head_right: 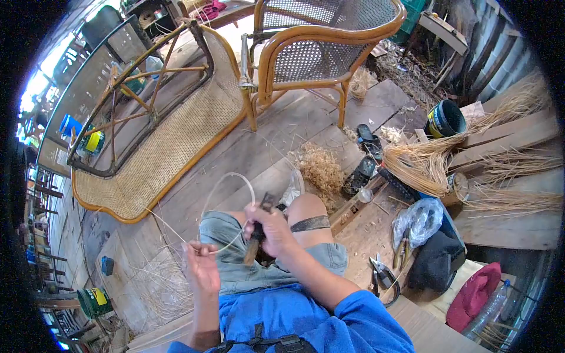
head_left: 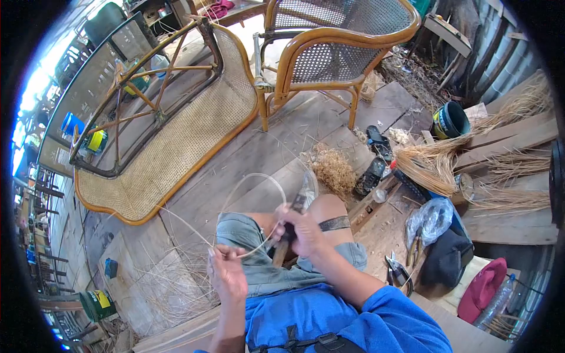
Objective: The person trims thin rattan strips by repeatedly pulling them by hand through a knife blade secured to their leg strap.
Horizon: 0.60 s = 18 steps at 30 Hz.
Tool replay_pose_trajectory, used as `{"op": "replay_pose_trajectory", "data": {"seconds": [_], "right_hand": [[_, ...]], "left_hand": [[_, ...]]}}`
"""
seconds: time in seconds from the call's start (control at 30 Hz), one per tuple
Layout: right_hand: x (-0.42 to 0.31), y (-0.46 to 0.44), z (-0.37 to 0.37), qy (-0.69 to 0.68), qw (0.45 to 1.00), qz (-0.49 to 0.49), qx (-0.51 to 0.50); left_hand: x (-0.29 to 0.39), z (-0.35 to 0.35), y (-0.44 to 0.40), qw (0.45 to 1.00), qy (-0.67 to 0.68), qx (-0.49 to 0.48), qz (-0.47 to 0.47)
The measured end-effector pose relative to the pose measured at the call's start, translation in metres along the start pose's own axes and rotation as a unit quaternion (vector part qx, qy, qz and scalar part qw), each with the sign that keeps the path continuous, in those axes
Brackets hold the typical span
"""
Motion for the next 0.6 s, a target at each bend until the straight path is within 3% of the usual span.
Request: {"op": "replay_pose_trajectory", "data": {"seconds": [0.03, 0.13, 0.23, 0.33, 0.43, 0.53, 0.6], "right_hand": [[-0.015, 0.000, -0.004, 0.009, 0.999, -0.046, 0.011], [-0.030, 0.004, -0.023, 0.081, 0.989, -0.089, 0.085], [-0.024, 0.007, -0.034, 0.133, 0.981, -0.095, 0.103], [-0.004, 0.011, -0.033, 0.141, 0.985, -0.023, 0.094], [0.010, 0.014, -0.022, 0.117, 0.990, 0.032, 0.068], [0.014, 0.017, -0.015, 0.086, 0.993, 0.047, 0.064], [0.011, 0.013, -0.020, 0.097, 0.994, 0.025, 0.050]], "left_hand": [[-0.008, -0.021, -0.001, 0.998, -0.045, 0.052, -0.002], [-0.035, -0.056, 0.007, 0.941, -0.305, -0.108, -0.099], [-0.048, -0.036, 0.049, 0.843, -0.413, -0.190, -0.288], [0.014, 0.024, 0.050, 0.843, -0.482, -0.210, 0.114], [0.048, 0.073, 0.035, 0.646, -0.636, -0.209, 0.368], [0.020, 0.043, 0.013, 0.787, -0.556, -0.255, 0.078], [0.016, 0.036, 0.020, 0.782, -0.552, -0.290, 0.024]]}}
Point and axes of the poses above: each hand's wrist, its own y-axis away from the middle knuckle, its own z-axis out of the palm, x = y × z, the point moved 8 cm from there along -y, towards the middle knuckle, and after that the axes turned 1 degree about y, right-handed, at the moved point
